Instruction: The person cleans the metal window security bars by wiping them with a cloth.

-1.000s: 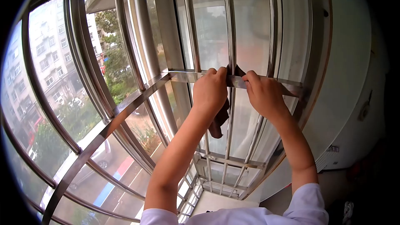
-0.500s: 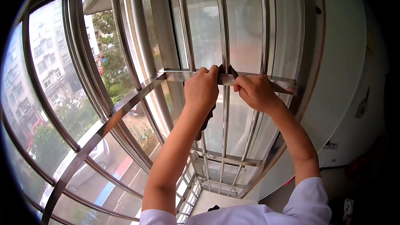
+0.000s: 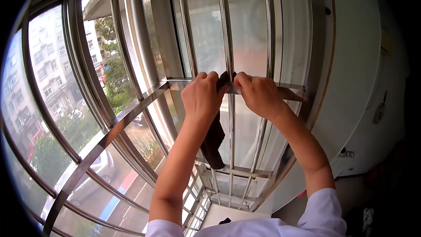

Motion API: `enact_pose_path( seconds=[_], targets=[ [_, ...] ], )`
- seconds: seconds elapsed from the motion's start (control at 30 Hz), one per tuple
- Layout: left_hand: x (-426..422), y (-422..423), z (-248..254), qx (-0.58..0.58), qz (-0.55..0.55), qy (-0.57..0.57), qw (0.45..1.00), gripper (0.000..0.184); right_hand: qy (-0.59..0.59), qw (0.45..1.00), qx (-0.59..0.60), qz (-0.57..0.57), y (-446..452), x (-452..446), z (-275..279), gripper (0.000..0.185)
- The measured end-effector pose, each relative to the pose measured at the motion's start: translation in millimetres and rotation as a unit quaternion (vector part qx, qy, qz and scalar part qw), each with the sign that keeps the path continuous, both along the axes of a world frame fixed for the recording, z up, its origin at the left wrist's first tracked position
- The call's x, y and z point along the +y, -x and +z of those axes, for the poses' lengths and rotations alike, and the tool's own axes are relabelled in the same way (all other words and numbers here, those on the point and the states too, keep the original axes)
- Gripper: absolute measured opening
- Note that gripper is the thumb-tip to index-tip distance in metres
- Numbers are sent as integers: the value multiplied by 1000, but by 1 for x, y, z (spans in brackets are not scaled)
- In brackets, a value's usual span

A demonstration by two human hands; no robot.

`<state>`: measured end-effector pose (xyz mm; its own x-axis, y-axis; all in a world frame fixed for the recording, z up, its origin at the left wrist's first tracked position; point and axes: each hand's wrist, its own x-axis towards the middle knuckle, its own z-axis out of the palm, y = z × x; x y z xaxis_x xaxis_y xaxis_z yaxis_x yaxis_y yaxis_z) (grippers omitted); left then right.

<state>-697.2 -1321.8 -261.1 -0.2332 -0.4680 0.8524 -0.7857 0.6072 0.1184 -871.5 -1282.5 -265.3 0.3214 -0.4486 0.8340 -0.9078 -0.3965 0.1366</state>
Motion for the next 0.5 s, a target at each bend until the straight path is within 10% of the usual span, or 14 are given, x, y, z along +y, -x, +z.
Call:
enact_pose_path(
  seconds=[0.07,0.2,0.27,0.5],
  targets=[
    [-11,5,10,9,18,47,999,21,25,999,-42,8,3,13,8,7],
    [-26,1,18,237,-244,-204,918,25,144,965,-208,65,34,33,23,10],
    [-23,14,14,363,-441,-242,784,24,115,965,-224,67,51,29,23,10],
    [-7,64,41,257,-509,-384,727,24,-51,952,-298,52,72,23,36,16]
  ],
)
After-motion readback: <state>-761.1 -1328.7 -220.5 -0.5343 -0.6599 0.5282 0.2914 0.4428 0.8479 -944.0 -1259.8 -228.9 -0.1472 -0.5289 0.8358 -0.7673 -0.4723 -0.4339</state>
